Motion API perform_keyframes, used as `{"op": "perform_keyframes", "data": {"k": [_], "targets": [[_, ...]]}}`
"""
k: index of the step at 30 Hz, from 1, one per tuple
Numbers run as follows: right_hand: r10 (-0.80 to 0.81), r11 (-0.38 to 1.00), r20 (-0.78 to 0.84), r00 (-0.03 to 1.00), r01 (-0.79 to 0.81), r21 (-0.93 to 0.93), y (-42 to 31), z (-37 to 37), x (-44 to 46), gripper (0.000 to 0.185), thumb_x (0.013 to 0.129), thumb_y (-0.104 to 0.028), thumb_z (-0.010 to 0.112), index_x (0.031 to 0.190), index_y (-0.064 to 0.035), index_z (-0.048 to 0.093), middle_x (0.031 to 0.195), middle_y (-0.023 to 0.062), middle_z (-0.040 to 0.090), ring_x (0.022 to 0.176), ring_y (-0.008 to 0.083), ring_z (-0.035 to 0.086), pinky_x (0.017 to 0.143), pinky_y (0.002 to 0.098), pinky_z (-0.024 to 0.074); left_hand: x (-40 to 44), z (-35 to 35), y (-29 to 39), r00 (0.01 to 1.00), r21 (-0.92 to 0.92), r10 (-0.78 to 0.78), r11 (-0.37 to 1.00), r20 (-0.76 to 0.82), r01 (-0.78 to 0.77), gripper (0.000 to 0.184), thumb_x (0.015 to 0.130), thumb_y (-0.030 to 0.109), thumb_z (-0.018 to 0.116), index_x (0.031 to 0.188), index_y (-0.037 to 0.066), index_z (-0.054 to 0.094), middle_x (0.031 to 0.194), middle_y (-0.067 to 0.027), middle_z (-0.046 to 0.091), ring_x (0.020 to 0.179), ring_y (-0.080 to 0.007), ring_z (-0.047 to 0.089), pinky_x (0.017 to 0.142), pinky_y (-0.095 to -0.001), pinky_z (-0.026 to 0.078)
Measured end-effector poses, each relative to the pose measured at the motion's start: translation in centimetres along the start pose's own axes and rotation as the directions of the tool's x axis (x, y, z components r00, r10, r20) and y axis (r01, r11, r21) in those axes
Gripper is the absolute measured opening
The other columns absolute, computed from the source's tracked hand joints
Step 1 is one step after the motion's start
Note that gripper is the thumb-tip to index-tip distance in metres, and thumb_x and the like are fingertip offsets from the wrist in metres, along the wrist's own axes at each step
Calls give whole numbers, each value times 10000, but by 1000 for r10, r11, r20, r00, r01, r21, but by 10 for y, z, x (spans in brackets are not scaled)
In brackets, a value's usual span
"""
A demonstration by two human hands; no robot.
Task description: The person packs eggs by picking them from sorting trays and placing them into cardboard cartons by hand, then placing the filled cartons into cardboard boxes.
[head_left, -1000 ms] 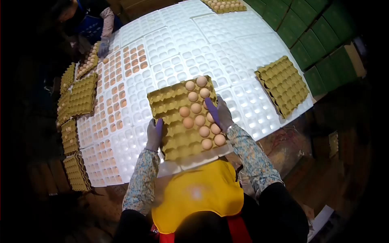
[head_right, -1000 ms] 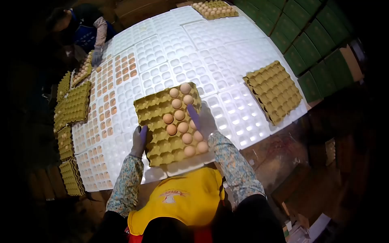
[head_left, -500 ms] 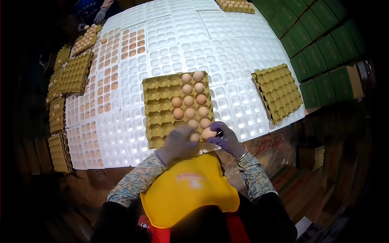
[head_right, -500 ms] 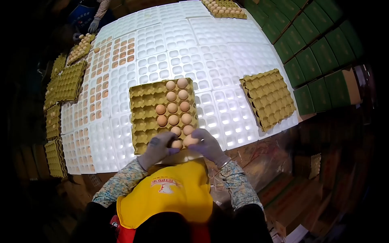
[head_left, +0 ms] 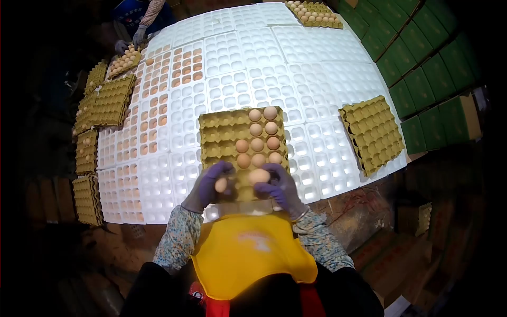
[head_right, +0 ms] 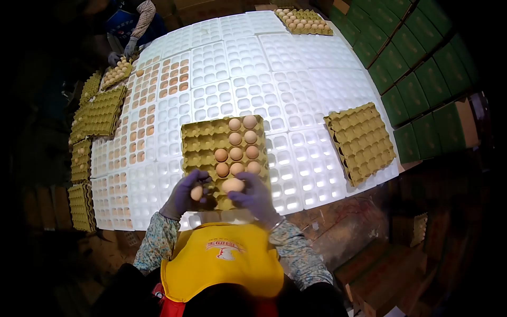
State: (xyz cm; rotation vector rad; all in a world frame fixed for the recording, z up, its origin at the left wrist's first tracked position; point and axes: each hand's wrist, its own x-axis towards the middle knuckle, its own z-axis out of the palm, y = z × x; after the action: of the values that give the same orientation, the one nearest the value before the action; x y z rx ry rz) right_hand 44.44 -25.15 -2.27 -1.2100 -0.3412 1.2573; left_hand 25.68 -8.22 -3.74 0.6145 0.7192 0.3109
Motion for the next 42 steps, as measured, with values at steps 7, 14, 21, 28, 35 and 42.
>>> {"op": "perform_keyframes", "data": {"k": [7,14,21,28,35,42], "targets": [[-589,408,313,745,608,-681,-6,11,23,505,847,-237,843,1270,-49,642,1220,104,640,1078,259,649,891,346,545,6,12,32,989,652,137,755,-54,-69,603,880,313,792,1351,-6,593,1166,-100,691,993,-189,670,858,-314,556],[-437,614,-9,899,291,-734,-67,-42,69,441,950,-233,704,1357,-85,622,1307,127,618,1045,220,679,805,342,596,114,10,102,738,987,667,-160,102,8,392,850,317,774,1187,152,659,1076,-181,716,989,-373,698,829,-500,553],[-222,360,112,969,188,-914,-94,-57,191,395,898,-197,682,1283,-125,631,1196,134,709,1096,320,679,965,422,522,111,-9,116,769,975,628,-220,119,28,362,853,219,747,1209,177,701,1061,-167,716,1017,-353,700,861,-469,559],[-237,953,45,971,241,-183,-92,-48,183,537,1034,-131,604,1536,-75,423,1303,84,641,1117,159,625,848,291,548,96,-54,119,888,684,456,666,-58,-297,618,801,251,838,1308,-5,596,1165,-144,705,1035,-237,701,896,-349,600],[-207,952,77,975,219,-213,-75,68,167,428,996,-116,676,1397,1,580,1293,104,656,1188,207,627,1042,337,506,41,-23,112,931,-340,96,940,352,32,562,1019,224,653,1512,44,451,1385,-136,596,1128,-238,659,928,-349,578],[-545,681,264,795,604,-414,-23,117,157,307,935,-47,702,1238,-12,667,1346,165,661,1271,287,613,1089,382,479,35,-55,95,955,-282,163,955,248,-90,521,1044,351,613,1489,105,495,1338,-60,598,1117,-168,615,824,-280,538]]}}
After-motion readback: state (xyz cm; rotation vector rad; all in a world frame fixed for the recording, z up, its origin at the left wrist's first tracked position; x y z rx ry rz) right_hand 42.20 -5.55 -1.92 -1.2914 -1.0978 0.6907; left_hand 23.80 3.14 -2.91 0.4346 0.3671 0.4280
